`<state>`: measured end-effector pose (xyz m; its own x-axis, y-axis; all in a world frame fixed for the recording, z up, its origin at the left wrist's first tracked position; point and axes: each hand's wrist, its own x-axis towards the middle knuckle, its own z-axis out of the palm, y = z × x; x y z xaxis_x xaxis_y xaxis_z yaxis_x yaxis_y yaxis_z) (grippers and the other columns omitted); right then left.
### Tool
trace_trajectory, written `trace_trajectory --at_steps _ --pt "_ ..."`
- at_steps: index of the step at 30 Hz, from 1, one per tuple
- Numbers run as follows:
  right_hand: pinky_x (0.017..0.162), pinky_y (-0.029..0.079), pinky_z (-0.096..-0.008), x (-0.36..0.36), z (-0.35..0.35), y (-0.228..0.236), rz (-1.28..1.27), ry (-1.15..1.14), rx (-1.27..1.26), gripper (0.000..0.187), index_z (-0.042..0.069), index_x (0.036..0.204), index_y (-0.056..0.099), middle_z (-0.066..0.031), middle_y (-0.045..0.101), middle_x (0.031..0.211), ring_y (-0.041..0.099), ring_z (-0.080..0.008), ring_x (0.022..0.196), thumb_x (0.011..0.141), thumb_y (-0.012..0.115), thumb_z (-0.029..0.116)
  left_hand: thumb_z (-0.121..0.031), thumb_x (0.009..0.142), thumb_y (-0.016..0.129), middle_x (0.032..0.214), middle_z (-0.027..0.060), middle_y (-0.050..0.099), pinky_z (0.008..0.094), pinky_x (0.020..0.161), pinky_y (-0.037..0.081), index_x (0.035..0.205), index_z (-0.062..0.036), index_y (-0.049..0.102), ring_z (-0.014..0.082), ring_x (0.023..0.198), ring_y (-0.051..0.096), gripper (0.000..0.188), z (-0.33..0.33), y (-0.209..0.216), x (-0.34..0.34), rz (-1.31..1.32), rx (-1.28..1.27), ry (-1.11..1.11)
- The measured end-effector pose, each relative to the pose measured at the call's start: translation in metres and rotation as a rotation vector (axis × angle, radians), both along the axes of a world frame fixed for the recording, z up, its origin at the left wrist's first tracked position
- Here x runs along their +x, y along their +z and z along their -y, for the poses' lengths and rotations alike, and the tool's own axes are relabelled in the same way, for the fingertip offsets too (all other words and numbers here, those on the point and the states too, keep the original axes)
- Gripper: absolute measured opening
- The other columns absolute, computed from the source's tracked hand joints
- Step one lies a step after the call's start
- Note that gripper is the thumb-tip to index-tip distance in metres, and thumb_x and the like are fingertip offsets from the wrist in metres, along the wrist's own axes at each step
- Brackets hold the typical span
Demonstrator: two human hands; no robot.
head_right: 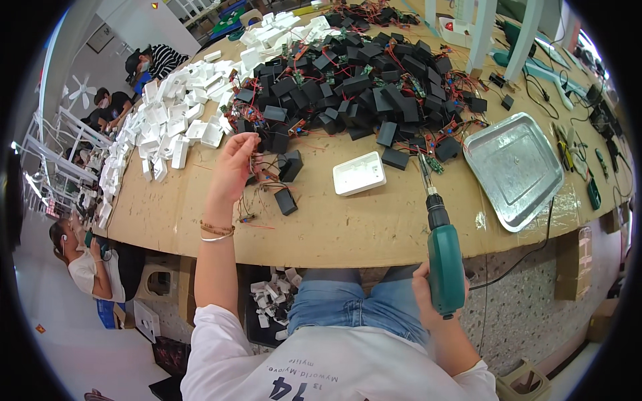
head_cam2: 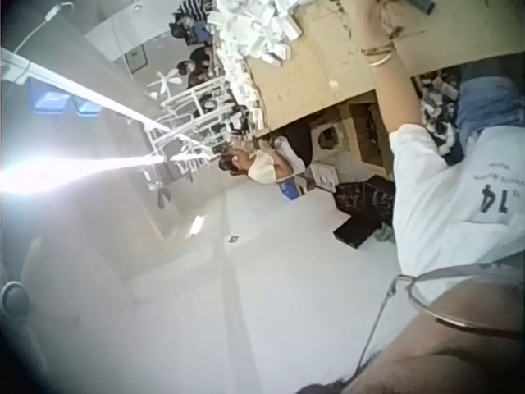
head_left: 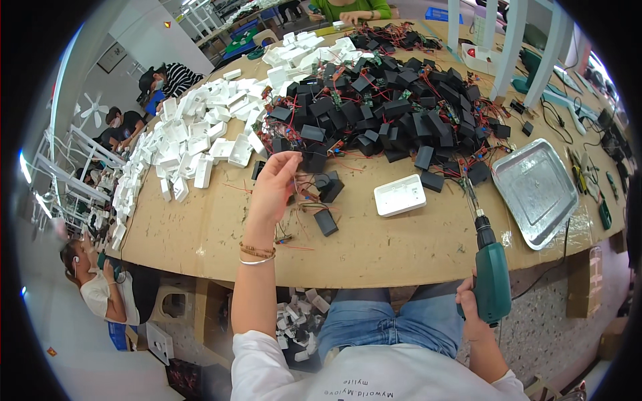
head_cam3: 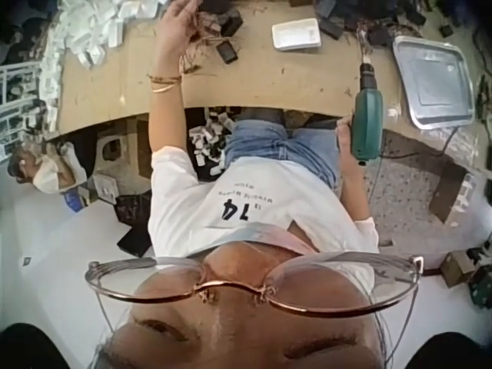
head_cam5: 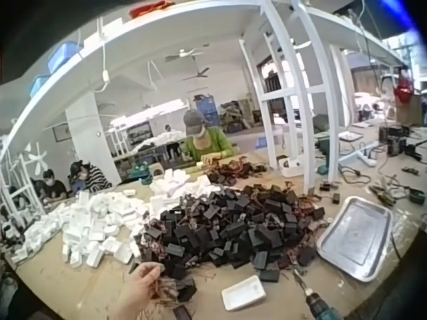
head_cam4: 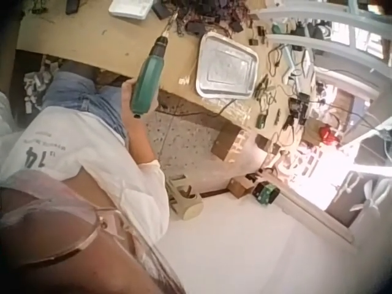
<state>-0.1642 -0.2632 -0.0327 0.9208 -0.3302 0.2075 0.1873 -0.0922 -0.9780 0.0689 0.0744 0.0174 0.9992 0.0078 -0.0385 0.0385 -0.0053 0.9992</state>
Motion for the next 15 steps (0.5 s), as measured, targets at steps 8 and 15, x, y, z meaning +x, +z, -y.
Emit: trace_trajectory --at_steps 8,15 --pt "0.058 0.046 -0.0261 0.003 -0.004 -0.003 0.035 0.074 -0.055 0.022 -0.001 0.1 0.059 -0.0048 0.062 0.078 0.056 -0.0116 0.064 0.081 0.068 0.008 -0.019 0.094 0.061 0.11 0.0042 0.062 0.0272 0.074 0.048 0.127 -0.0049 0.054 0.0134 0.086 0.059 0.037 -0.006 -0.013 0.008 0.021 -0.563 -0.097" --pt "0.058 0.047 -0.026 0.003 -0.004 -0.003 -0.008 0.058 -0.036 0.022 -0.001 0.1 0.059 -0.0053 0.062 0.077 0.056 -0.0112 0.063 0.081 0.068 0.007 -0.019 0.097 0.056 0.118 0.0056 0.059 0.0242 0.085 0.045 0.117 0.001 0.064 0.0087 0.093 0.056 0.029 0.006 -0.011 0.001 0.252 0.381 -0.036"
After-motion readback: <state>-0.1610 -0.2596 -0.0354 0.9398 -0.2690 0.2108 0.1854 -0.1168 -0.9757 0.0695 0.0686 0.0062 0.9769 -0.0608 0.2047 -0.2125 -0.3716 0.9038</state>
